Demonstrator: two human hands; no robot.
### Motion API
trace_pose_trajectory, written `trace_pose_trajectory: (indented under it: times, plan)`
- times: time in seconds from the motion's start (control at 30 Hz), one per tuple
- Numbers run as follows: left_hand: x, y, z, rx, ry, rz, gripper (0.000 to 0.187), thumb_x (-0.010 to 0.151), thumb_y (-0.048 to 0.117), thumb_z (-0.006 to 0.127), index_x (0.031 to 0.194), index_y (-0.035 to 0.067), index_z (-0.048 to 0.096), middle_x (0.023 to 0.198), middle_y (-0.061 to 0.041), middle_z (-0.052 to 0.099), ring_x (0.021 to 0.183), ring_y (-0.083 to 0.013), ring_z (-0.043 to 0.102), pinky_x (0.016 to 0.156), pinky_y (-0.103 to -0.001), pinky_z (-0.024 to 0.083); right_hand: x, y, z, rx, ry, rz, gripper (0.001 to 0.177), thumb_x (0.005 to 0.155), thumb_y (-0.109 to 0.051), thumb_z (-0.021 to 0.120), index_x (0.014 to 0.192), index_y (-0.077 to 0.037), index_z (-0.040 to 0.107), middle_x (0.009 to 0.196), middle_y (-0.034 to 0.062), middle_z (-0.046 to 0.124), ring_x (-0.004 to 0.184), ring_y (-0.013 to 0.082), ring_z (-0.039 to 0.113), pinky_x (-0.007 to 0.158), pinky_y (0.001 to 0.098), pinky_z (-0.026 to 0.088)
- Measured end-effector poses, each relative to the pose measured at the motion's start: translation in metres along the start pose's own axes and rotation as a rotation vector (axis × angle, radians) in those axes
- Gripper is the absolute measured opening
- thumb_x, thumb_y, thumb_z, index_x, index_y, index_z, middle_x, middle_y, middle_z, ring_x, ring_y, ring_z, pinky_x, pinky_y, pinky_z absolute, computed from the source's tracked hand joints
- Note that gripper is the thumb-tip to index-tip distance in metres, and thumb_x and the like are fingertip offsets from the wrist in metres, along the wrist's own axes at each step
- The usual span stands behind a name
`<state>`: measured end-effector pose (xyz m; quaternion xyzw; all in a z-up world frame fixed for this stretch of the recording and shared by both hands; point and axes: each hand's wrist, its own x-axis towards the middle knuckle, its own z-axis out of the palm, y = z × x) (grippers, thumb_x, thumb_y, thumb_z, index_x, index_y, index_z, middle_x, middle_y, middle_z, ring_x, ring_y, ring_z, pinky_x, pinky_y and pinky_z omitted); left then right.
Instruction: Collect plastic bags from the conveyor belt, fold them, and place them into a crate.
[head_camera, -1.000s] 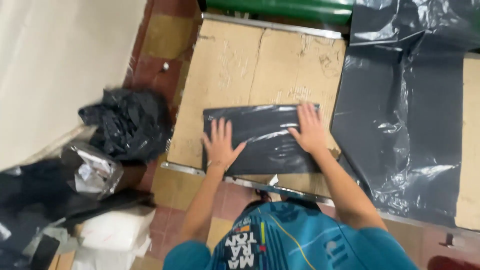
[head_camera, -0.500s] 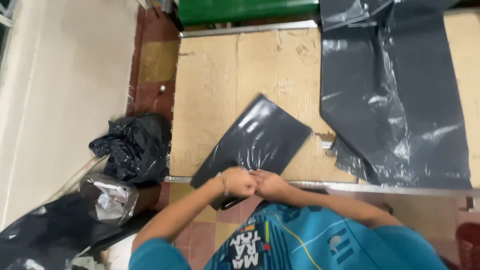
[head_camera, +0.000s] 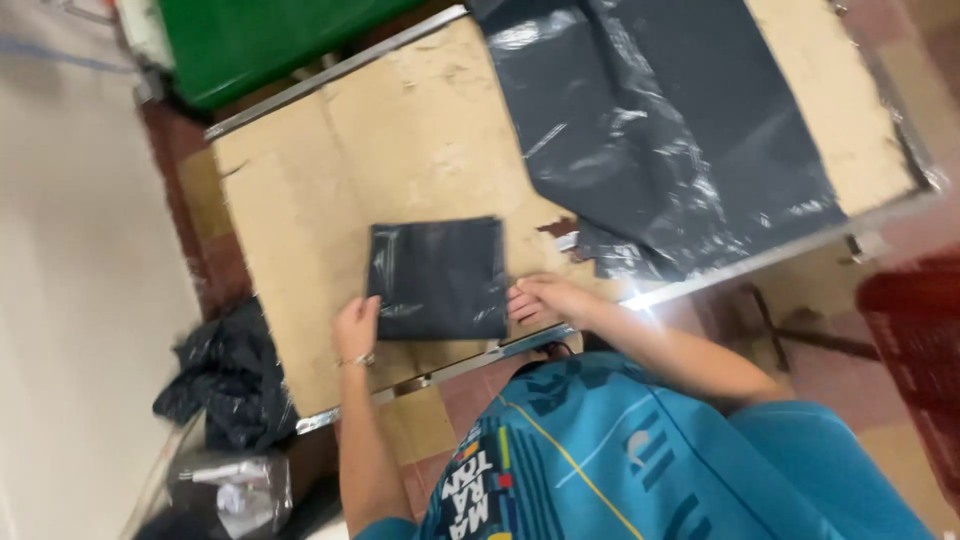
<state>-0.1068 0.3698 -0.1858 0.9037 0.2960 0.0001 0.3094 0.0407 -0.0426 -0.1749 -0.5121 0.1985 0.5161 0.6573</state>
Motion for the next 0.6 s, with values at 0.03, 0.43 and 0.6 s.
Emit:
trace_pose_trajectory:
  times: [0.03,0.43,0.6]
  plan:
    - [-0.002,0.002,-0.012,0.047,0.152,0.019,0.032,0.096,0.051,0.074,0.097,0.02,0.076,0.09,-0.005,0.074,0.09,-0.0266,0.07,0.08,-0.041,0.054,-0.034,-0.025,-0.013,-0.107,-0.046,-0.176,0.026,0.099,-0.028,0.067,0.114,-0.007,0.064,0.091,0.0156,0.068,0.078,0.0273,0.074,0.07,0.0432,0.066]
    - [0.056,0.285,0.119,0.163,0.032,0.183,0.041,0.097,0.05,0.062,0.114,0.014,0.07,0.105,-0.009,0.07,0.106,-0.0324,0.067,0.091,-0.046,0.053,-0.105,-0.22,-0.315,-1.131,1.254,-0.716,0.071,0.08,-0.045,0.093,0.124,0.0,0.061,0.112,0.019,0.055,0.106,0.0454,0.061,0.09,0.0547,0.052]
    - [0.104,0.352,0.177,0.005,-0.075,0.108,0.049,0.1,0.053,0.054,0.096,0.007,0.071,0.093,-0.019,0.068,0.1,-0.0406,0.067,0.088,-0.054,0.05,-0.094,-0.239,-0.311,-1.172,1.229,-0.514,0.086,0.064,-0.052,0.098,0.118,0.0,0.056,0.109,0.0193,0.058,0.104,0.0453,0.065,0.088,0.057,0.054]
